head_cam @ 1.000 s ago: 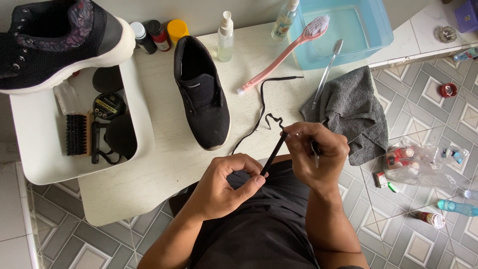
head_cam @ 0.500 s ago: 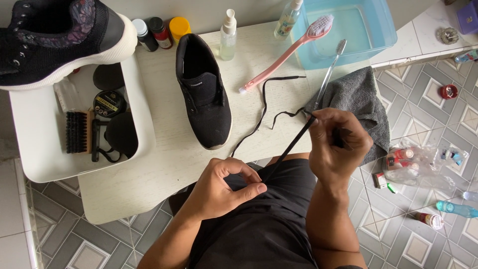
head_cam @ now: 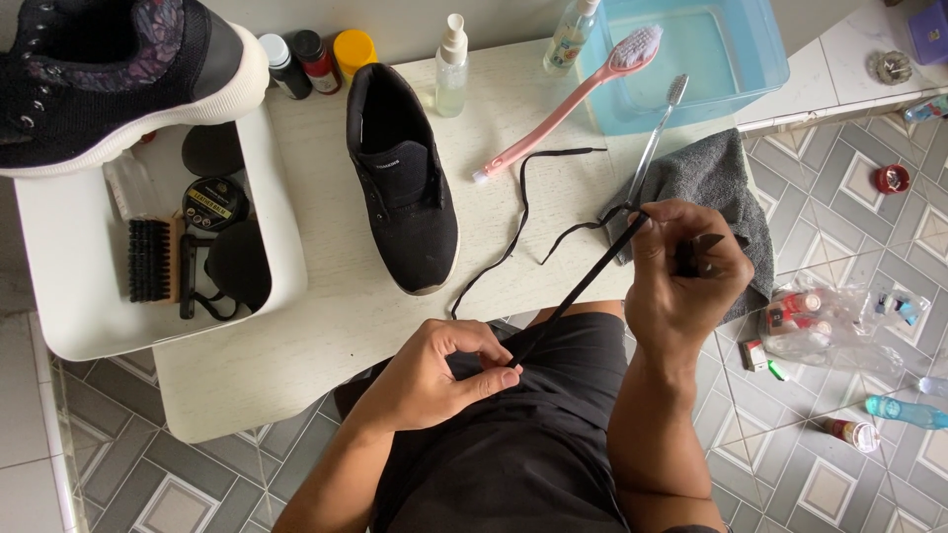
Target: The person uses snips to cut a loose thread on a black shoe, pulls the laces, and handles the shoe to reach different areas.
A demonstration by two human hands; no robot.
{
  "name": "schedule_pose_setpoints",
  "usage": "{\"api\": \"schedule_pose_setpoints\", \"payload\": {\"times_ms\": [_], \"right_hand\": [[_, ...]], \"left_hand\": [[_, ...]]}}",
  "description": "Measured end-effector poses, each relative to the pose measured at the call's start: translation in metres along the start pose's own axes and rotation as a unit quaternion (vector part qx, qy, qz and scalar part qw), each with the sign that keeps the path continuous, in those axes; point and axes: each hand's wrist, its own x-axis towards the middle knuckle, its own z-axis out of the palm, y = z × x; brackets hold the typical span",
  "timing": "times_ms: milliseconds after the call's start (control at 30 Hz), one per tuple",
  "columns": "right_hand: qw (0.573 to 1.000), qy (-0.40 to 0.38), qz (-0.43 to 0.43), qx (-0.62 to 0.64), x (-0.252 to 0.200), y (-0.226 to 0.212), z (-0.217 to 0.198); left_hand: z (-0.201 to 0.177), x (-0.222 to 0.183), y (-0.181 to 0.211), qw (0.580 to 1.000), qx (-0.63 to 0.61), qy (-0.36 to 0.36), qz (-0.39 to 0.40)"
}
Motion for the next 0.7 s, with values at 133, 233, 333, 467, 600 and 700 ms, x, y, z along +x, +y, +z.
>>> {"api": "schedule_pose_setpoints", "payload": {"times_ms": [133, 233, 333, 467, 600, 700], "right_hand": [[1.0, -0.007, 0.006, -0.028, 0.004, 0.013, -0.003], [0.996, -0.075, 0.046, -0.021, 0.002, 0.003, 0.0], [0.983, -0.178, 0.05, -0.003, -0.007, -0.017, 0.001], [0.939, -0.331, 0.016, 0.094, -0.023, -0.04, 0.006], [0.923, -0.367, -0.047, 0.111, -0.022, -0.038, 0.009], [0.939, -0.332, -0.035, 0.079, -0.019, -0.038, 0.01]], "left_hand": [[-0.002, -0.002, 0.007, 0.999, 0.028, 0.016, 0.009], [-0.004, -0.002, 0.006, 0.998, 0.038, 0.048, 0.016], [-0.005, 0.0, 0.004, 0.996, 0.042, 0.07, 0.017], [-0.003, 0.007, 0.007, 0.993, 0.064, 0.09, 0.029], [0.0, 0.009, 0.013, 0.994, 0.056, 0.09, 0.032], [0.0, 0.007, 0.016, 0.994, 0.058, 0.088, 0.032]]}}
